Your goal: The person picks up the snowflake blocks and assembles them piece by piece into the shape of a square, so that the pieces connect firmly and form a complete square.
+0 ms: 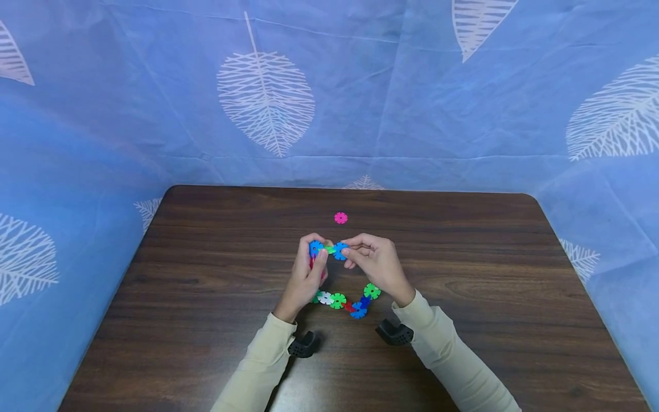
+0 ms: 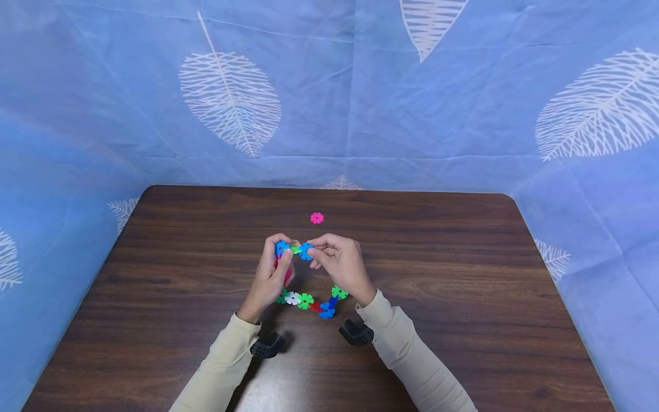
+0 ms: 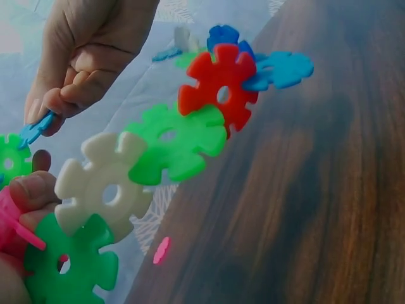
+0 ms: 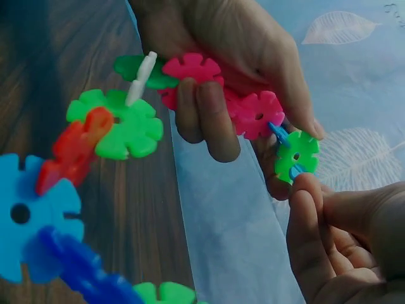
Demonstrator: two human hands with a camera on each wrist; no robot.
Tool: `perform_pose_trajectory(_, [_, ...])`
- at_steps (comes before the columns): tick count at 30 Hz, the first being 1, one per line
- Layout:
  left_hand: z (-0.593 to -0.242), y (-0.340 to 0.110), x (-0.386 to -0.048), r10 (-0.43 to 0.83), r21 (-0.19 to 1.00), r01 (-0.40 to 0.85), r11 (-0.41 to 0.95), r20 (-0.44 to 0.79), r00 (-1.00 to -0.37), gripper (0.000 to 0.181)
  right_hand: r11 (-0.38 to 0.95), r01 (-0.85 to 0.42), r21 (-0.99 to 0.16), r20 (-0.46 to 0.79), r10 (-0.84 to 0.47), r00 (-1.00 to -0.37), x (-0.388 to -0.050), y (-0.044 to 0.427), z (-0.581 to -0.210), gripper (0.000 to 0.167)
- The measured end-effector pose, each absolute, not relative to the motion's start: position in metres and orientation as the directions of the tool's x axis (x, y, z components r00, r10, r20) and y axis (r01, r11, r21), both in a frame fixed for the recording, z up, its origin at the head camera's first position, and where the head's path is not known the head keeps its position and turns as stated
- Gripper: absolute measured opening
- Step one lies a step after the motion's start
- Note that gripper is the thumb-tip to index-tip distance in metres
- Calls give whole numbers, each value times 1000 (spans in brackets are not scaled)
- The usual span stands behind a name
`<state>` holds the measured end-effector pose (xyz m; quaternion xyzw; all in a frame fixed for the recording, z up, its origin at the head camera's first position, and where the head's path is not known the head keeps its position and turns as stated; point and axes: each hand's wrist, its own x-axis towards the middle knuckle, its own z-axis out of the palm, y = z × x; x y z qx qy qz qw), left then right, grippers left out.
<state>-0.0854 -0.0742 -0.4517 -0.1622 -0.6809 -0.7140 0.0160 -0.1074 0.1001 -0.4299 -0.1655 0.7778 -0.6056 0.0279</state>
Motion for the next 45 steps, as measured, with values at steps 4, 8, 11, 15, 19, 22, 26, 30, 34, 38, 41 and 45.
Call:
perform_pose_trajectory(4, [-444,-75,-83,195,971,235,-53,241,-951,24,184,-222,-957,160,-302,-940,-110,97,-433,20])
perform_pose_trajectory(8, [-444,-77,-84,181,969,242,-51,248,-952,24,166,-218,-962,158,-312,-937,-112,94,-434,20])
perform_pose_trajectory(11, [-444,-79,-85,167,967,249,-53,254,-953,23,191,-230,-954,158,-329,-931,-115,93,-433,21])
perform_pose_trajectory(15, [-446,-82,-87,146,968,237,-77,246,-958,24,265,-247,-932,142,-358,-923,-123,96,-425,25])
perform_pose_trajectory(19, [-449,-86,-87,128,969,224,-103,236,-963,26,347,-253,-903,133,-333,-934,-138,109,-418,26])
perform_pose_trajectory(22, [-450,-89,-87,121,970,217,-108,230,-966,26,419,-254,-872,126,-309,-943,-156,123,-419,25])
perform_pose_trajectory(26, [-451,-91,-86,112,973,201,-118,214,-970,27,521,-204,-829,52,-292,-955,-180,139,-430,26])
perform_pose_trajectory(30, [-452,-92,-86,107,975,186,-125,199,-974,27,611,-148,-778,-43,-286,-957,-202,146,-448,27])
perform_pose_trajectory(34, [-451,-92,-85,115,976,180,-121,193,-974,26,684,-157,-712,-82,-303,-949,-221,146,-467,25])
perform_pose_trajectory(38, [-452,-93,-85,110,975,173,-137,188,-976,26,719,-188,-669,-88,-327,-941,-236,139,-482,25])
perform_pose_trajectory(41, [-452,-93,-86,102,973,160,-165,178,-979,27,723,-218,-655,-74,-349,-934,-246,129,-490,27])
perform_pose_trajectory(45, [-453,-93,-88,95,972,147,-185,166,-981,26,737,-265,-622,-38,-366,-930,-256,113,-496,30])
